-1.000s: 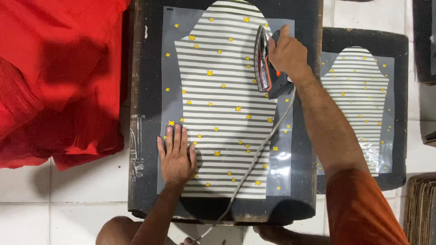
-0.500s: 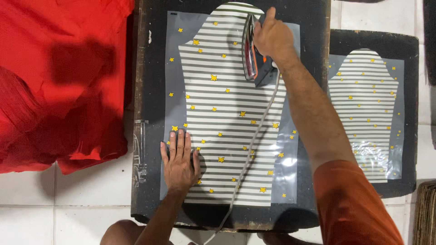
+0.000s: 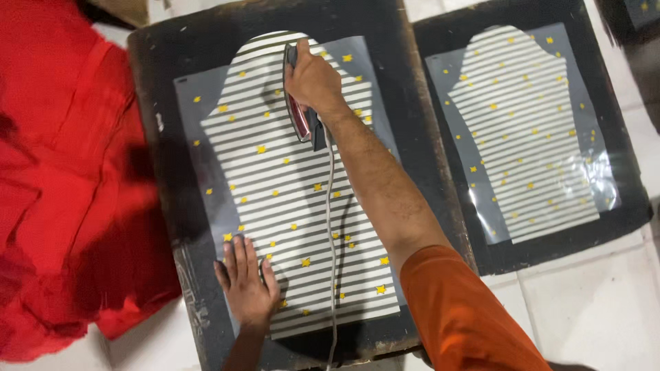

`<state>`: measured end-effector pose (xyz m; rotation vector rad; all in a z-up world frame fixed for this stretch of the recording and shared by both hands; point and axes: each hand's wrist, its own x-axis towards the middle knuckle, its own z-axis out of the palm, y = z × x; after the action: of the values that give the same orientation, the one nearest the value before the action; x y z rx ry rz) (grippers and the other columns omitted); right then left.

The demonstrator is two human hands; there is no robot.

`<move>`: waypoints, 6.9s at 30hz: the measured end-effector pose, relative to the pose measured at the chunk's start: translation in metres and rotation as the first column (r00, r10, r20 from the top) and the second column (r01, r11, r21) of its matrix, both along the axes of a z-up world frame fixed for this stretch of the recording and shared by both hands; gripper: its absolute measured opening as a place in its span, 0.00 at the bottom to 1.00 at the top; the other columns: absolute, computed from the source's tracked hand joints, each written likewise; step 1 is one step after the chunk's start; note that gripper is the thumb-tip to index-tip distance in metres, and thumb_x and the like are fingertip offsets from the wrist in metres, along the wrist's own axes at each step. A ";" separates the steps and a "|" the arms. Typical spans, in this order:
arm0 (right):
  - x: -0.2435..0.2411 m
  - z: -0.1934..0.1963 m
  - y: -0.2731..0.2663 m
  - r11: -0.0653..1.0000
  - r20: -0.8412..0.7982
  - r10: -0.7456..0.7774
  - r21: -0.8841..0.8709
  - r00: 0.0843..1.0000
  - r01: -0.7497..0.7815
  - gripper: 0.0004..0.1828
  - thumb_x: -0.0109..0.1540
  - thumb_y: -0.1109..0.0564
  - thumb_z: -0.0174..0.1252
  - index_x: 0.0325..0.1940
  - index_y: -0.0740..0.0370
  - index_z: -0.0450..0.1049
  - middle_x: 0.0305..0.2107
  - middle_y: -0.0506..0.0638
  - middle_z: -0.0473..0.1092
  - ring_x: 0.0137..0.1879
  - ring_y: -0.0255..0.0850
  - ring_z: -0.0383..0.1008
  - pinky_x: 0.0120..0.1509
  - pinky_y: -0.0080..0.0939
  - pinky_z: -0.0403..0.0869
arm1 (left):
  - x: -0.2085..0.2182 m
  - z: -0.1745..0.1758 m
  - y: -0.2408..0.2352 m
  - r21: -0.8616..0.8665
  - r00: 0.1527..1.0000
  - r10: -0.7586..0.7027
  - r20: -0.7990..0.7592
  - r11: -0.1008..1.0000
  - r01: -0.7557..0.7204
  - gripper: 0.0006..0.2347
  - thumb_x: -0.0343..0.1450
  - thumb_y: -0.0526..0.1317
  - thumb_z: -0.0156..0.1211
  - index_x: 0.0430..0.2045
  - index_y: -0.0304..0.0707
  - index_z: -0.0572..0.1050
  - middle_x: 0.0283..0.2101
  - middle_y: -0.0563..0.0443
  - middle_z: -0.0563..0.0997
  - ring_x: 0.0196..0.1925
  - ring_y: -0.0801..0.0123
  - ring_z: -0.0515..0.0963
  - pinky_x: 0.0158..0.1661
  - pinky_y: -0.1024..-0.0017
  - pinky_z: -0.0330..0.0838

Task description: The person positions a striped t-shirt on a flat surface and uses an electric iron to press the fabric. The person moves the iron back and forth across the shirt to smooth out wrinkles.

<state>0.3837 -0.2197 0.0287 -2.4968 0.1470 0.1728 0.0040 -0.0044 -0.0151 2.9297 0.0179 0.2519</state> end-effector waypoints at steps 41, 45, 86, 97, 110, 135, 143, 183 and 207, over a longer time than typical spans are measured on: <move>-0.034 -0.003 -0.058 0.893 -0.174 -0.231 0.352 0.957 0.280 0.28 0.68 0.41 0.39 0.64 0.63 0.54 0.49 0.58 0.77 0.52 0.61 0.78 0.50 0.67 0.73 | -0.001 0.003 -0.020 0.050 0.999 -0.014 -0.047 0.999 0.016 0.26 0.80 0.46 0.33 0.72 0.31 0.57 0.76 0.38 0.57 0.79 0.50 0.52 0.72 0.49 0.40; -0.054 0.039 -0.070 0.911 -0.233 -0.182 0.326 0.955 0.253 0.27 0.70 0.42 0.36 0.66 0.61 0.54 0.30 0.41 0.73 0.36 0.41 0.78 0.48 0.52 0.79 | 0.002 0.010 -0.025 0.055 0.997 -0.068 0.035 0.996 0.066 0.25 0.80 0.44 0.34 0.71 0.27 0.59 0.75 0.34 0.60 0.78 0.48 0.55 0.73 0.51 0.40; 0.040 -0.035 0.117 0.989 0.144 0.124 -0.100 0.982 -0.110 0.28 0.67 0.37 0.46 0.51 0.66 0.68 0.33 0.64 0.78 0.46 0.67 0.77 0.48 0.65 0.74 | 0.005 0.016 0.006 -0.145 0.999 0.000 -0.043 0.989 -0.006 0.24 0.78 0.44 0.39 0.72 0.41 0.54 0.77 0.49 0.54 0.80 0.57 0.49 0.74 0.45 0.40; 0.015 0.015 0.156 0.979 -0.096 0.198 -0.029 0.975 -0.202 0.16 0.61 0.50 0.43 0.22 0.52 0.71 0.11 0.44 0.70 0.25 0.41 0.78 0.40 0.48 0.74 | 0.004 0.014 0.009 -0.160 0.999 0.015 -0.042 0.987 -0.021 0.23 0.79 0.46 0.37 0.72 0.45 0.57 0.76 0.46 0.55 0.79 0.55 0.50 0.73 0.42 0.41; 0.029 -0.014 0.138 0.886 -0.061 0.355 -0.295 0.933 -0.356 0.19 0.62 0.55 0.49 0.15 0.49 0.71 0.13 0.42 0.70 0.26 0.42 0.74 0.30 0.47 0.70 | 0.003 0.010 0.010 -0.090 0.998 0.002 -0.066 0.996 -0.008 0.26 0.78 0.47 0.41 0.74 0.48 0.50 0.77 0.47 0.53 0.80 0.54 0.50 0.73 0.43 0.44; 0.078 -0.053 0.086 0.872 -0.111 0.200 -0.434 0.973 -0.229 0.26 0.68 0.41 0.40 0.29 0.46 0.80 0.16 0.43 0.74 0.37 0.51 0.81 0.39 0.52 0.76 | 0.002 0.013 0.012 -0.184 1.000 0.011 0.003 0.983 -0.010 0.24 0.78 0.49 0.42 0.72 0.45 0.58 0.76 0.48 0.55 0.79 0.56 0.51 0.73 0.43 0.45; 0.099 -0.084 -0.023 0.483 -0.081 0.563 -0.774 0.822 -0.408 0.13 0.67 0.60 0.47 0.34 0.56 0.78 0.14 0.39 0.72 0.30 0.43 0.80 0.25 0.48 0.72 | 0.000 0.008 0.011 -0.170 1.000 0.006 -0.028 0.985 -0.011 0.25 0.77 0.48 0.45 0.72 0.49 0.56 0.77 0.50 0.55 0.80 0.58 0.50 0.74 0.44 0.43; -0.149 0.012 0.145 0.903 -0.065 0.326 -0.274 0.943 -0.331 0.40 0.71 0.39 0.37 0.75 0.75 0.48 0.33 0.53 0.76 0.43 0.51 0.79 0.46 0.59 0.78 | -0.010 -0.007 0.015 -0.295 0.988 0.010 0.155 0.955 0.037 0.20 0.79 0.38 0.43 0.68 0.31 0.62 0.73 0.38 0.60 0.77 0.48 0.55 0.74 0.47 0.47; -0.156 0.006 0.141 0.913 -0.003 0.325 -0.261 0.946 -0.315 0.35 0.68 0.40 0.43 0.70 0.70 0.54 0.38 0.65 0.76 0.42 0.64 0.78 0.43 0.67 0.74 | 0.022 0.030 0.016 -0.287 0.976 -0.011 0.220 0.955 0.075 0.19 0.78 0.36 0.45 0.63 0.22 0.66 0.67 0.32 0.70 0.73 0.46 0.63 0.72 0.46 0.49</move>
<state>0.2276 -0.0792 0.0351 -2.7694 -0.2787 0.2518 0.0263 0.0112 0.0150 2.5893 -0.0382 0.5127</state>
